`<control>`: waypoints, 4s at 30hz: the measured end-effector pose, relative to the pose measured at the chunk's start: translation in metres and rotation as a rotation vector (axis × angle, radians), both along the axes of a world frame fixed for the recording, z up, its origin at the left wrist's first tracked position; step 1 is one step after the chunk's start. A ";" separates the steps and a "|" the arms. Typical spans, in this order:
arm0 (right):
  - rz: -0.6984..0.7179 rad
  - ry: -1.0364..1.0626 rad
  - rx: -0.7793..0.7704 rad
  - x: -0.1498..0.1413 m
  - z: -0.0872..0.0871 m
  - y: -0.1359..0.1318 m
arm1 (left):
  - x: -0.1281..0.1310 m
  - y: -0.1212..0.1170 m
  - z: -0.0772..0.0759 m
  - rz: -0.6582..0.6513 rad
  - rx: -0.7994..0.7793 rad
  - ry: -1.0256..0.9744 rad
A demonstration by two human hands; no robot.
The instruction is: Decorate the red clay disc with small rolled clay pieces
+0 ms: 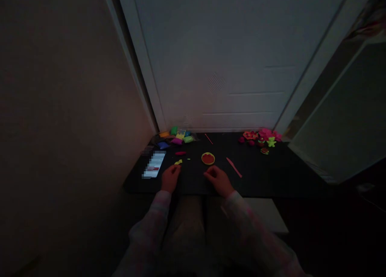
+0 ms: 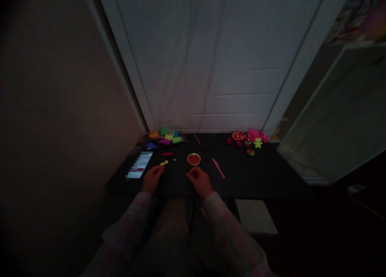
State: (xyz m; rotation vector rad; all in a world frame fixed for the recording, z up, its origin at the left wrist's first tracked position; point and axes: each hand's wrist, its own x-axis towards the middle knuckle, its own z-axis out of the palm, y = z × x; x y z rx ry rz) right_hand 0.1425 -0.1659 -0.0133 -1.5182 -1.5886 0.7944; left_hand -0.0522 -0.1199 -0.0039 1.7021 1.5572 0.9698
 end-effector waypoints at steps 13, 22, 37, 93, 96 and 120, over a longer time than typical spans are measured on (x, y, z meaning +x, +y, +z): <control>0.086 -0.342 0.049 0.014 0.011 -0.001 | 0.003 -0.005 -0.003 -0.032 0.039 0.148; 0.230 -0.616 0.089 0.031 0.012 -0.010 | 0.003 -0.009 0.003 -0.152 0.082 0.291; 0.227 -0.959 0.176 0.027 0.025 -0.005 | -0.001 -0.010 0.005 -0.248 0.066 0.368; 0.407 -0.955 0.186 0.034 0.024 -0.006 | 0.000 -0.008 0.005 -0.256 0.017 0.386; 0.333 -0.984 0.144 0.035 0.021 -0.008 | -0.001 -0.009 0.004 -0.255 0.033 0.378; 0.373 -0.965 0.190 0.036 0.025 -0.005 | 0.002 -0.007 0.007 -0.252 0.045 0.371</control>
